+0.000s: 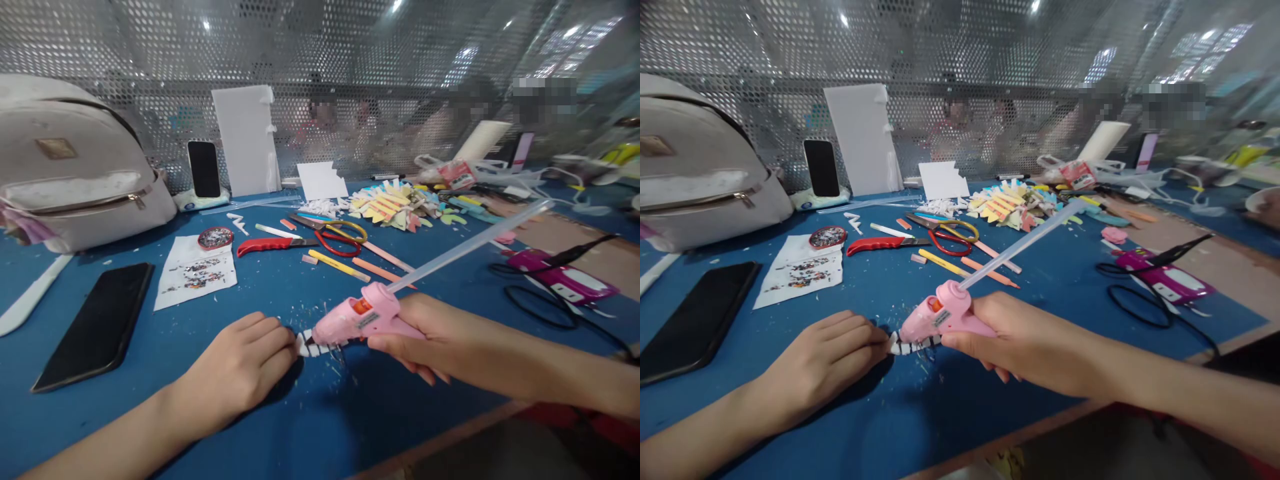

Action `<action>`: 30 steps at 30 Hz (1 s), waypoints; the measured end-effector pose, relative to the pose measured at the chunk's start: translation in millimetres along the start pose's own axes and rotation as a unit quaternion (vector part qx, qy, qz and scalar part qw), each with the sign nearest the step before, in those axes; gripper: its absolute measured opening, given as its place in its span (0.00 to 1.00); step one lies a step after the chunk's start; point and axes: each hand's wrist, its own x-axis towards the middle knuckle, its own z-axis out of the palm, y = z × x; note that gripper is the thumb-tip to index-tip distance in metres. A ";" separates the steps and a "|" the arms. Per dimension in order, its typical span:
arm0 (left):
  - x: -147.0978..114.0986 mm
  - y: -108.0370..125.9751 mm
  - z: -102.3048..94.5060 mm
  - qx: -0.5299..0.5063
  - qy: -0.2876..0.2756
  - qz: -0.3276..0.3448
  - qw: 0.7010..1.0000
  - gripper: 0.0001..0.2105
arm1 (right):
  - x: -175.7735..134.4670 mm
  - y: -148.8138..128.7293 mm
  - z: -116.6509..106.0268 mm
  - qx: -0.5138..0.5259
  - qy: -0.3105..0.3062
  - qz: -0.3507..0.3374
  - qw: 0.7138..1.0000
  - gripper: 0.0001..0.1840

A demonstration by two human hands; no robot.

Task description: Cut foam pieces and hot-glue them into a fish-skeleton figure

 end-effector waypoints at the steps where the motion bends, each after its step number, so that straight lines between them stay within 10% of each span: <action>1: 0.5 0.2 -0.2 0.001 0.000 0.001 1.000 0.12 | 0.0 -0.2 0.0 -0.008 -0.001 -0.001 1.000 0.29; 30: 0.6 0.4 -0.4 0.008 0.009 0.004 1.000 0.14 | -2.8 -4.8 -0.7 -0.054 0.021 0.004 0.998 0.33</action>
